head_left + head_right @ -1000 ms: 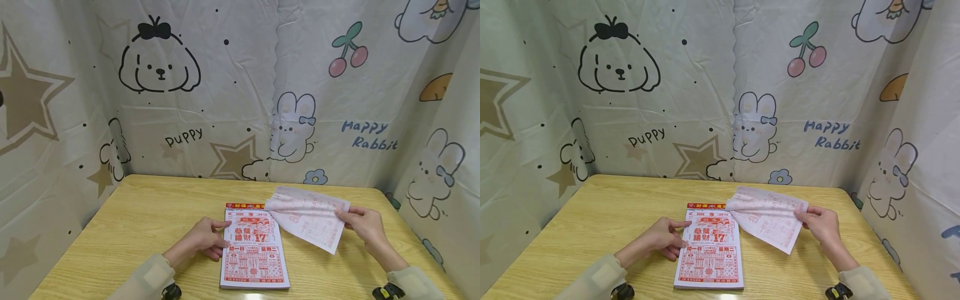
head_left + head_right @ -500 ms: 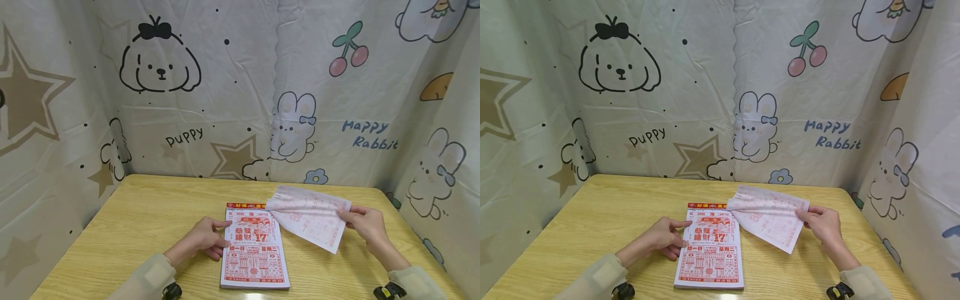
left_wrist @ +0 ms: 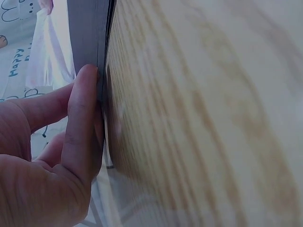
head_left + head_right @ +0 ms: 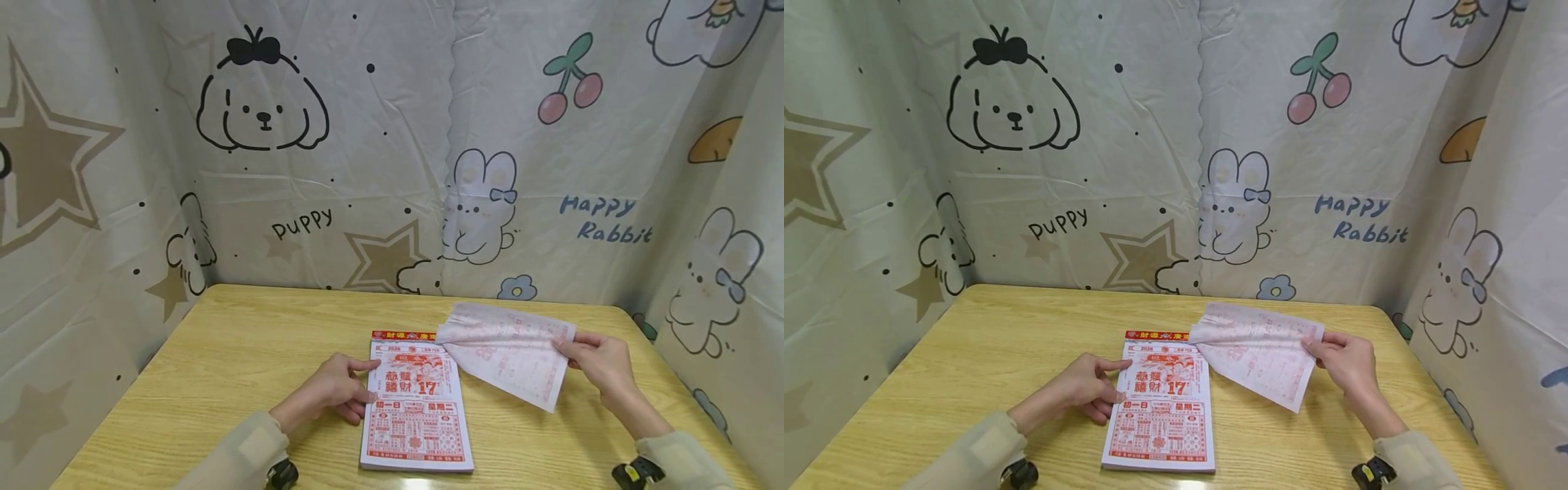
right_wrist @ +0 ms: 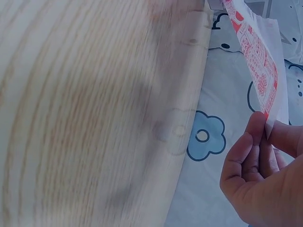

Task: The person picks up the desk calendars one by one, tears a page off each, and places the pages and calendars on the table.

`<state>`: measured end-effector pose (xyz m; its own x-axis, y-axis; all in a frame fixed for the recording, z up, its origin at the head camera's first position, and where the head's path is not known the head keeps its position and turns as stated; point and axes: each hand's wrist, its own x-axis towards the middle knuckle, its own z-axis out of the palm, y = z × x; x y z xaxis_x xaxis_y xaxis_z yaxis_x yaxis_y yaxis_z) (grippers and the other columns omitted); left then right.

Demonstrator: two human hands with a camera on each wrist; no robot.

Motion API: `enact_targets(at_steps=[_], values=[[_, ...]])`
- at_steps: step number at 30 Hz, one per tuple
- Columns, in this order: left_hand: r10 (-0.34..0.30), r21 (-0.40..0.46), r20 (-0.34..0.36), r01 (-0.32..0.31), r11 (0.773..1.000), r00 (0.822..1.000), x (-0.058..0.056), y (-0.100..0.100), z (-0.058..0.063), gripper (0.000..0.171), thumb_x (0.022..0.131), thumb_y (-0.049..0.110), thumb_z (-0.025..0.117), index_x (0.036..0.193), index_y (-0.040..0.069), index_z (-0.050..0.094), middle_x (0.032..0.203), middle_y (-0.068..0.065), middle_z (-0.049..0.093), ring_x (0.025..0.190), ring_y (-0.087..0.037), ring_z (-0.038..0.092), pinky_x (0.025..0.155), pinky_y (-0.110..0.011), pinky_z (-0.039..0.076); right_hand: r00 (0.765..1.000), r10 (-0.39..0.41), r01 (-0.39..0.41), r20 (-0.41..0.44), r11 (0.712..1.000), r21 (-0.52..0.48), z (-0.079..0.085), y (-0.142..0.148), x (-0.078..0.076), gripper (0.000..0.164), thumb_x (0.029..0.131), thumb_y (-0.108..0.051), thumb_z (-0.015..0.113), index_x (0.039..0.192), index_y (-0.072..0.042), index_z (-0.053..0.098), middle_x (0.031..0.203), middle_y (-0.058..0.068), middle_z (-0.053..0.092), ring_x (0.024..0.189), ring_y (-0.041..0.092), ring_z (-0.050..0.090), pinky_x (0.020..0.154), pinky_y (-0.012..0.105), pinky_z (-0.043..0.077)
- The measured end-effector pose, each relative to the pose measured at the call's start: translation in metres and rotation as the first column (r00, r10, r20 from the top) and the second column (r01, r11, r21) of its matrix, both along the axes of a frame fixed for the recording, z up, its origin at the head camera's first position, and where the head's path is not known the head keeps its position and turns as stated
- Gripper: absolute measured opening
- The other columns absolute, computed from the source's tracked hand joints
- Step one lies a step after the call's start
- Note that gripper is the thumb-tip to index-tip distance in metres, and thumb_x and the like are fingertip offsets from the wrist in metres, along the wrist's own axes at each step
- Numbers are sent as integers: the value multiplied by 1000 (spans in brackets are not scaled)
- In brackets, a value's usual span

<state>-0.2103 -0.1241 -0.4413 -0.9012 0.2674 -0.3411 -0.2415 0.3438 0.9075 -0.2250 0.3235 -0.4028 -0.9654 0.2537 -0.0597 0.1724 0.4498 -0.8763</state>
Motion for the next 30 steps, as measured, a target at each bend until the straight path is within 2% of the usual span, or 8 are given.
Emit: enact_targets(at_steps=[7, 17, 30], values=[[0, -9, -1, 0, 1000, 1000, -1, 0, 0, 65, 87, -4, 83, 147, 6, 62, 78, -18, 68, 53, -19, 69, 54, -38, 66, 1000, 4, -4, -14, 1000, -4, 0, -1, -2, 55, 100, -22, 75, 136, 17, 58, 99, 8, 76, 78, 9, 73, 74, 28, 66], [0, -24, 4, 0, 1000, 1000, -1, -1, 1, 64, 88, -2, 83, 147, 8, 63, 80, -18, 68, 53, -19, 69, 54, -37, 66, 1000, -18, 18, 15, 999, -29, -2, 1, 3, 54, 100, -25, 76, 133, 15, 61, 95, 2, 74, 76, 8, 72, 73, 27, 65], [-2, -28, 6, 2, 1000, 1000, 0, 0, 2, 63, 89, -3, 82, 147, 7, 62, 78, -18, 67, 53, -18, 68, 54, -37, 66, 1000, -28, 28, 7, 997, -68, -9, 4, 8, 50, 100, -17, 75, 132, 18, 59, 91, -1, 73, 75, 6, 72, 72, 27, 66]])
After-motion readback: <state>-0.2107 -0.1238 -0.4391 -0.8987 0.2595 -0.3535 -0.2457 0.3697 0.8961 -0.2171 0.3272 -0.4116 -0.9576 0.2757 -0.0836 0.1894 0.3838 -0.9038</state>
